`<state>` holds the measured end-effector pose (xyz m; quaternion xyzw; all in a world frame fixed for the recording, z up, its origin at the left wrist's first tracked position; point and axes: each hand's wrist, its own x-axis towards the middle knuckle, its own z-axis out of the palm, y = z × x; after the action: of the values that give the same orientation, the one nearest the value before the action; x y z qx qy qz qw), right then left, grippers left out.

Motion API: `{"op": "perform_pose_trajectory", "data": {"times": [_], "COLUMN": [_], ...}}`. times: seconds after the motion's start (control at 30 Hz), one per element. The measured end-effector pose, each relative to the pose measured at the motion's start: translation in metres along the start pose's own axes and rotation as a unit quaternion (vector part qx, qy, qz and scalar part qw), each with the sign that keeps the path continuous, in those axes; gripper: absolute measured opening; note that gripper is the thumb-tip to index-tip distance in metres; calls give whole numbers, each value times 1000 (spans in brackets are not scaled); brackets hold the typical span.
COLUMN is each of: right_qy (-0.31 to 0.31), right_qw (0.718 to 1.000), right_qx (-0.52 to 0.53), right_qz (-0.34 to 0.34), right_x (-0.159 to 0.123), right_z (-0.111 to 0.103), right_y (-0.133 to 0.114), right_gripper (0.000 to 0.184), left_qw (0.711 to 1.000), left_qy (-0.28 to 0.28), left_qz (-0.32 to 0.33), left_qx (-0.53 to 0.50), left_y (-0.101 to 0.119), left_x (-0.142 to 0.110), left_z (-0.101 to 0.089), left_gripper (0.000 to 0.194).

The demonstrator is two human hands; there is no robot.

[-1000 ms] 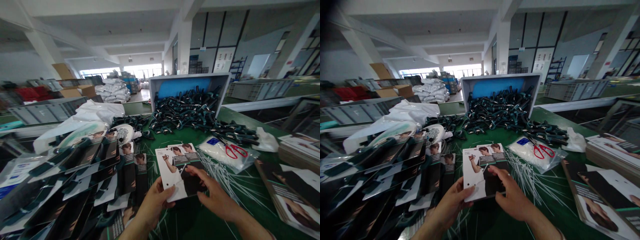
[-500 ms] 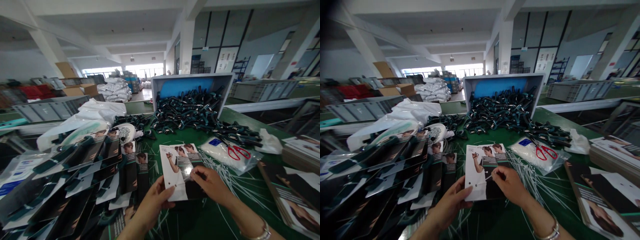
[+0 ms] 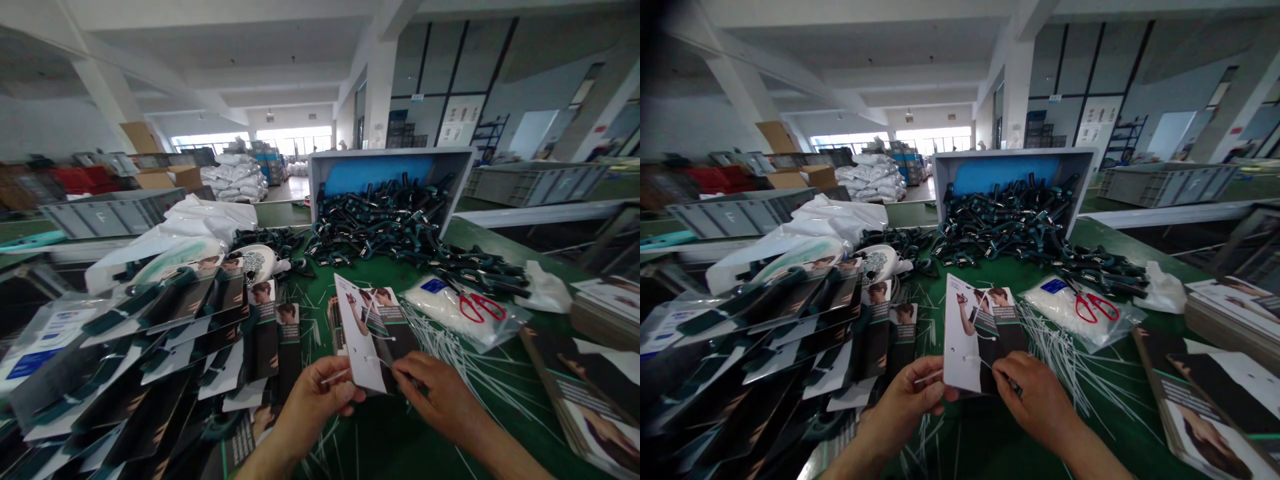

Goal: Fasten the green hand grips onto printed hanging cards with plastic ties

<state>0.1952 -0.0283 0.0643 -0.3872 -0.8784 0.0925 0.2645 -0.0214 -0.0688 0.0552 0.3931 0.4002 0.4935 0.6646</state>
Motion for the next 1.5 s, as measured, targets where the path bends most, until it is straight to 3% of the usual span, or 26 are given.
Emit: {"op": "perform_pose_trajectory", "data": {"times": [0.17, 0.27, 0.47, 0.7, 0.83, 1.0, 1.23, 1.5], "right_qy": [48, 122, 194, 195, 187, 166, 157, 189], "right_qw": [988, 972, 970, 979, 978, 980, 981, 977], "right_qx": [-129, -190, -141, -7, 20, 35, 33, -95], "right_qz": [-62, -63, -37, 60, 90, 102, 110, 0], "right_x": [-14, -20, -15, -7, -3, -2, 1, 3], "right_z": [1, 11, 13, 11, 11, 11, 14, 18], "right_y": [-12, -15, -1, 5, 7, 9, 12, 7], "right_gripper": [28, 34, 27, 25, 25, 26, 27, 30], "left_qw": [998, 993, 960, 980, 990, 995, 997, 994], "left_qy": [44, 58, 84, 68, 4, -5, 20, 35], "left_qz": [43, 99, 252, 154, 98, 20, 11, 42], "left_qx": [25, 34, 91, -105, -97, -99, -79, -93], "left_y": [-3, -8, 0, 8, 14, 22, 24, 26], "left_x": [7, 14, 28, 50, 48, 43, 41, 41], "left_z": [12, 22, 35, 63, 72, 71, 66, 65], "left_gripper": [32, 28, 20, 31, 36, 33, 28, 36]}}
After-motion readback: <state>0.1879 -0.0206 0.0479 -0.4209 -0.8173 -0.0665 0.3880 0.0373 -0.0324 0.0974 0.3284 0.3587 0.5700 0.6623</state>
